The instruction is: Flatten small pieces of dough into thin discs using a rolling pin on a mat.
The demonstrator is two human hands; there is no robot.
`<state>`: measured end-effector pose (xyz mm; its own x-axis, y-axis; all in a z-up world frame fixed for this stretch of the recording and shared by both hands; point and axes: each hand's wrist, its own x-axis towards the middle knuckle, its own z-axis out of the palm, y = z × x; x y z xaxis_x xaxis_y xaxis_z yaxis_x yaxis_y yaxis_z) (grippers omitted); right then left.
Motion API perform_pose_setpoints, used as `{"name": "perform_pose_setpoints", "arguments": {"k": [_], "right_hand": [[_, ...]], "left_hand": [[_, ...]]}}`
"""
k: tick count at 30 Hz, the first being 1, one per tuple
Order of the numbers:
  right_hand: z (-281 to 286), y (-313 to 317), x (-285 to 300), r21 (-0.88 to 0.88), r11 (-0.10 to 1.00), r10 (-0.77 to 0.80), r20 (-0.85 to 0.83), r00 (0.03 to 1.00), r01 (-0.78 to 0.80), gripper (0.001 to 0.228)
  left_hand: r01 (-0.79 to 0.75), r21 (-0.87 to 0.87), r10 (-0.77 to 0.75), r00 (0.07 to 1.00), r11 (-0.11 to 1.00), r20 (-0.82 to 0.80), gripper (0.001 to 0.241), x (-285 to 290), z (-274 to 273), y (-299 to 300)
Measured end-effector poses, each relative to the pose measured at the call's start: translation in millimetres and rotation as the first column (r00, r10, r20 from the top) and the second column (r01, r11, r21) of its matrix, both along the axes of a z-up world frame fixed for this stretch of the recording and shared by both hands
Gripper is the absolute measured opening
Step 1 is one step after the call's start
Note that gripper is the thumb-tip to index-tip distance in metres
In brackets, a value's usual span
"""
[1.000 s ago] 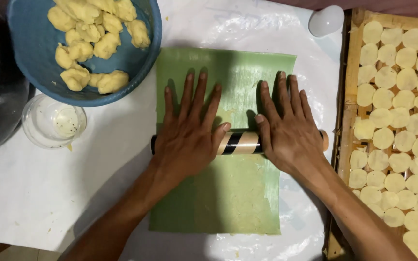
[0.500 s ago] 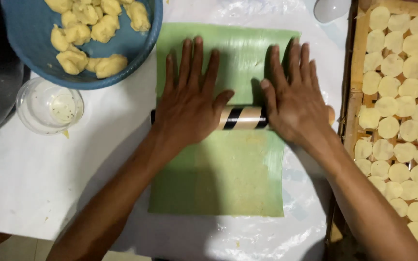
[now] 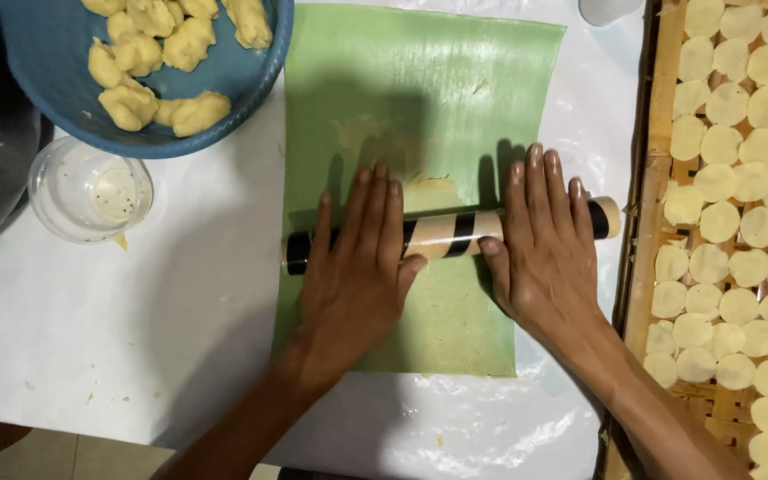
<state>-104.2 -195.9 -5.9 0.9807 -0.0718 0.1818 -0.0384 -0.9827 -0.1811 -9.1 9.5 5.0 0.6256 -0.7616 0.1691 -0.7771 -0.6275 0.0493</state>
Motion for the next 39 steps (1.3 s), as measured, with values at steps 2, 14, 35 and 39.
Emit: {"name": "perform_pose_setpoints", "arguments": {"k": [2,14,35,39], "right_hand": [[-7,6,-26,0.002,1.0,0.007,-0.01,1.0,-0.007,0.066],[14,-12,15,0.01,0.997,0.074,-0.029,0.997,-0.074,0.065],[25,-8,-11,-0.041,0.999,0.0,0.021,1.0,0.001,0.048],[22,9,5,-0.009,1.0,0.008,0.04,0.999,-0.007,0.056]], "left_hand": [[0.022,-0.013,-0.023,0.999,1.0,-0.05,0.076,-23,0,15],[0.056,-0.17,-0.055,0.998,0.984,0.014,0.073,16,-11,-3],[0.307,-0.197,-0.282,0.948,0.931,0.147,0.043,34,-7,29],[0.331,-0.194,-0.314,0.943,0.923,0.114,0.037,50,-18,23]]}}
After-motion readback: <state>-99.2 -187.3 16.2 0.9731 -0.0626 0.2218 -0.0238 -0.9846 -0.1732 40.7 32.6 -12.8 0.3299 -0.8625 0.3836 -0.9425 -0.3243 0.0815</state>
